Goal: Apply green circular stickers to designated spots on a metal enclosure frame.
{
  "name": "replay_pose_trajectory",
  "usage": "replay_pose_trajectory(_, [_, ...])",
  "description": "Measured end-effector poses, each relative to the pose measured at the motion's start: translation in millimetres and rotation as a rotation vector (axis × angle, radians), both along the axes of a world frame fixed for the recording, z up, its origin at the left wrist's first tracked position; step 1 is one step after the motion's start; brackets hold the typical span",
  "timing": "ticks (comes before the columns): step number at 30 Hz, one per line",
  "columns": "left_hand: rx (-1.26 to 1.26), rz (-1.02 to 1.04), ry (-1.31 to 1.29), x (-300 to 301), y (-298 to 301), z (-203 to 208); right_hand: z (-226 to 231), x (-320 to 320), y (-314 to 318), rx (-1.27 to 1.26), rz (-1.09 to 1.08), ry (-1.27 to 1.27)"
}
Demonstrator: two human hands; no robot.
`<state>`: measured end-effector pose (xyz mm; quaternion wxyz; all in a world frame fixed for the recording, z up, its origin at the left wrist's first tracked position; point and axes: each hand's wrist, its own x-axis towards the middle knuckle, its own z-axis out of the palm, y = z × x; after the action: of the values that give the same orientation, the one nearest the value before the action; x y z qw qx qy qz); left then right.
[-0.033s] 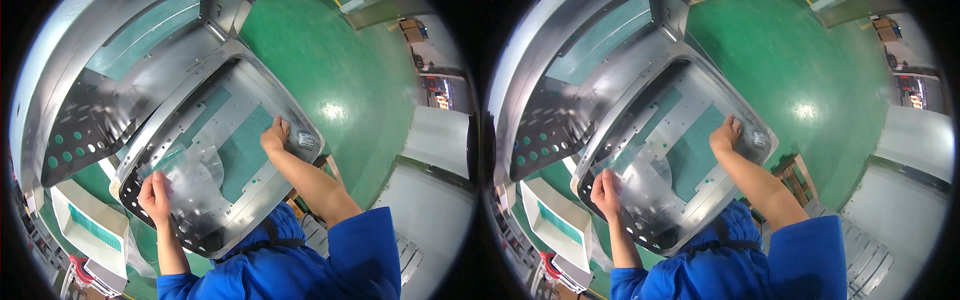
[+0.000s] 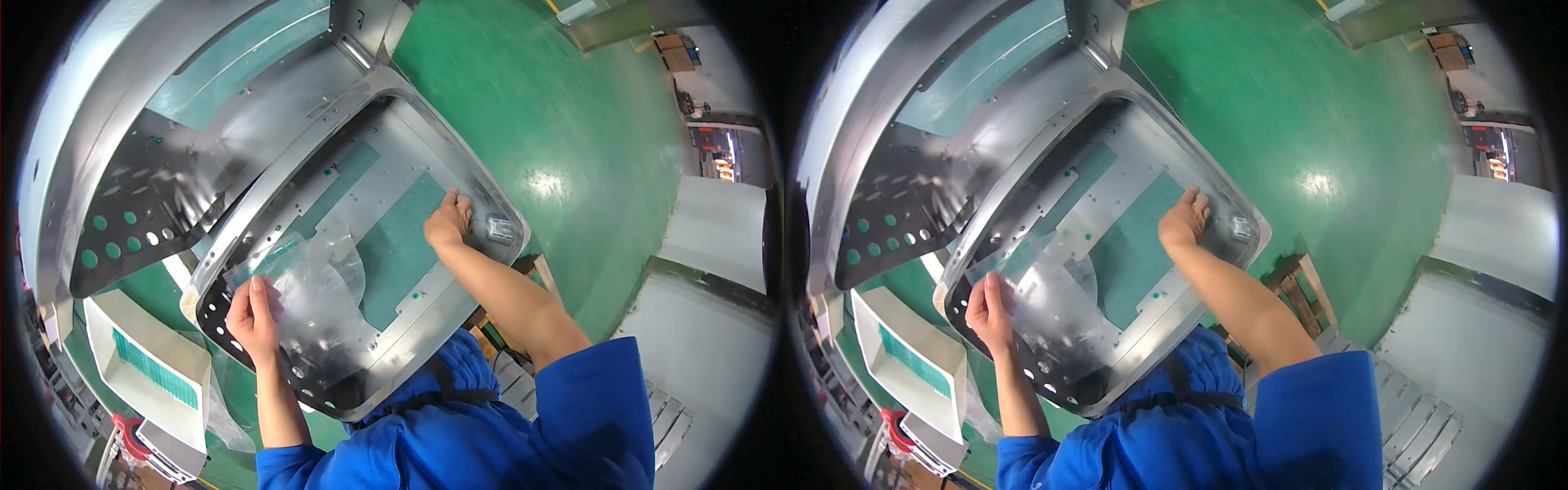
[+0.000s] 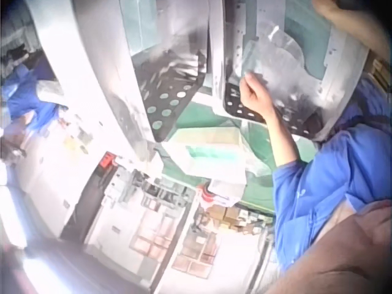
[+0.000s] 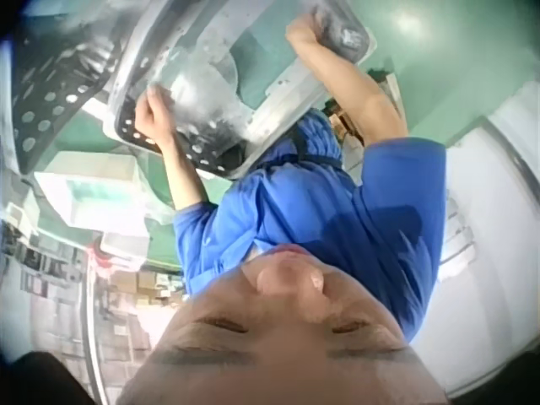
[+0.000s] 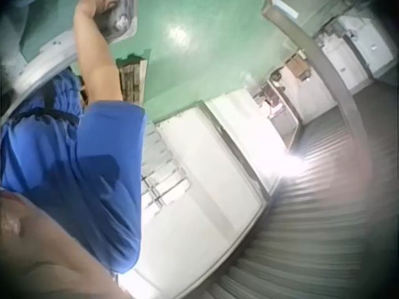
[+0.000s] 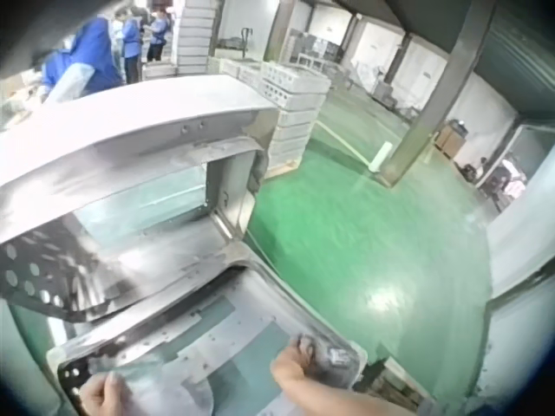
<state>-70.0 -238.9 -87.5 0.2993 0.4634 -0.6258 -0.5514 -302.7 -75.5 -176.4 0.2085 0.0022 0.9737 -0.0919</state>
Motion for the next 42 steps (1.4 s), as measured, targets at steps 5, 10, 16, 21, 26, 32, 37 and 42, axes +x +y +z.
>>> replay_pose_trajectory(5, [-0.003,0.080,0.176,16.6,5.4,17.2,-0.3,-4.1,5.7,0.238,0.263,-0.124])
replay_pose_trajectory(10, [0.015,0.333,0.120,67.9,30.3,63.8,-24.1,-21.5,18.0,0.631,0.886,0.101])
replay_pose_trajectory(16, [-0.093,0.540,0.355,156.0,54.0,97.7,70.4,42.3,-28.7,0.040,0.693,-0.117])
replay_pose_trajectory(21, [-0.088,0.764,0.443,230.6,73.5,96.1,189.9,218.0,-62.9,-1.084,1.248,-0.934])
replay_pose_trajectory(26, [-0.004,0.981,0.441,343.0,80.6,89.8,204.0,380.4,-81.6,-0.894,1.080,-1.089])
replay_pose_trajectory(32, [-0.317,1.269,0.112,484.4,59.7,81.8,144.3,467.6,-87.4,-0.821,0.770,-1.281])
replay_pose_trajectory(37, [-1.062,0.988,-0.494,527.8,5.2,84.3,83.5,509.2,-91.2,-0.414,0.410,-1.406])
replay_pose_trajectory(42, [-1.281,0.273,-0.625,516.1,-20.5,72.1,51.2,531.9,-106.4,-0.467,0.395,-1.284])
